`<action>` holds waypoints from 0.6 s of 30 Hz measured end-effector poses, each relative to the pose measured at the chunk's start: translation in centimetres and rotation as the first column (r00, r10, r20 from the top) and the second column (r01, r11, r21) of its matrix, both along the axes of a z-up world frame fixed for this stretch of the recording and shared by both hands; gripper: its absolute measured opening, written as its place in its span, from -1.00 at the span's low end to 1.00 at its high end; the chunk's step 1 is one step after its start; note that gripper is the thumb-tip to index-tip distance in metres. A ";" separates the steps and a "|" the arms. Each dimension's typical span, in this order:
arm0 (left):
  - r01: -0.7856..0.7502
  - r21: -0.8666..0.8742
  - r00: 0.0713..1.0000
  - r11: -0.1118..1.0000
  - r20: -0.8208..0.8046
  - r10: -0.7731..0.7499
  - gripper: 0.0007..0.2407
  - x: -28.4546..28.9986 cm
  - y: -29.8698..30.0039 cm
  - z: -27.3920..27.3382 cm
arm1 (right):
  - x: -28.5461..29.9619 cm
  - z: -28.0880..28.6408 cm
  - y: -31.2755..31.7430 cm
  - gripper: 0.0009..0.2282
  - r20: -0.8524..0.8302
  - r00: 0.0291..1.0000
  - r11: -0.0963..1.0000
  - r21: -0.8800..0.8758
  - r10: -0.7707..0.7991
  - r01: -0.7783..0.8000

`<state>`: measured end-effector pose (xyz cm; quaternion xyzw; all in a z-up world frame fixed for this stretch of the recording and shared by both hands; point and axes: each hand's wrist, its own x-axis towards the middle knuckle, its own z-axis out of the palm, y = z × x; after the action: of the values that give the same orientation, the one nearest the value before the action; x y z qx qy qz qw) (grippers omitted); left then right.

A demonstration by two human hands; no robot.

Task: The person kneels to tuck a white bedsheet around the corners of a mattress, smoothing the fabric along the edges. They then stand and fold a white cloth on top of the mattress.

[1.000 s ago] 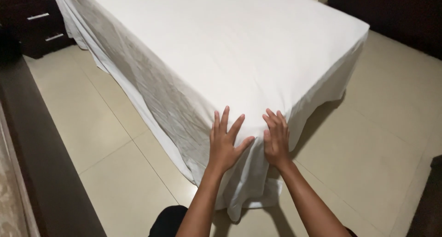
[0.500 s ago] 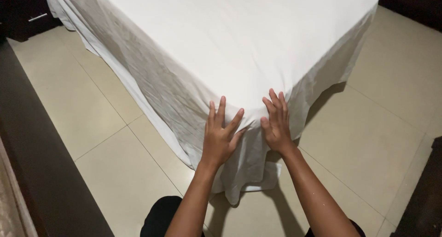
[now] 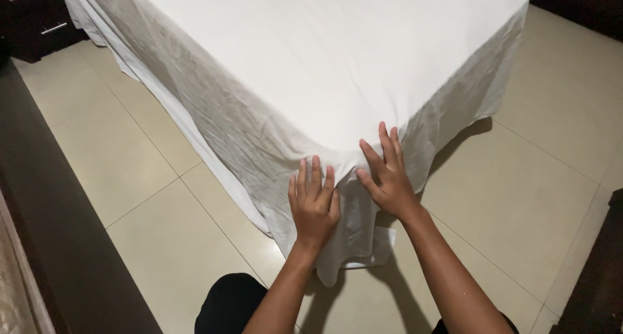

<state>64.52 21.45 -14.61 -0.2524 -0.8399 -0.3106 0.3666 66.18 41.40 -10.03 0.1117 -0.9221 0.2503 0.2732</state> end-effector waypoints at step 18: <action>0.047 0.001 0.999 0.999 -0.011 -0.047 -0.71 1.9 -0.9 2.4 | 1.1 3.6 -5.2 -0.59 -0.098 0.991 0.969 0.239 0.088 -0.063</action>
<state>66.38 20.56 -12.16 -0.2737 -0.8315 -0.3184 0.3638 67.25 36.23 -6.47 0.1917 -0.9242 0.1433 0.2975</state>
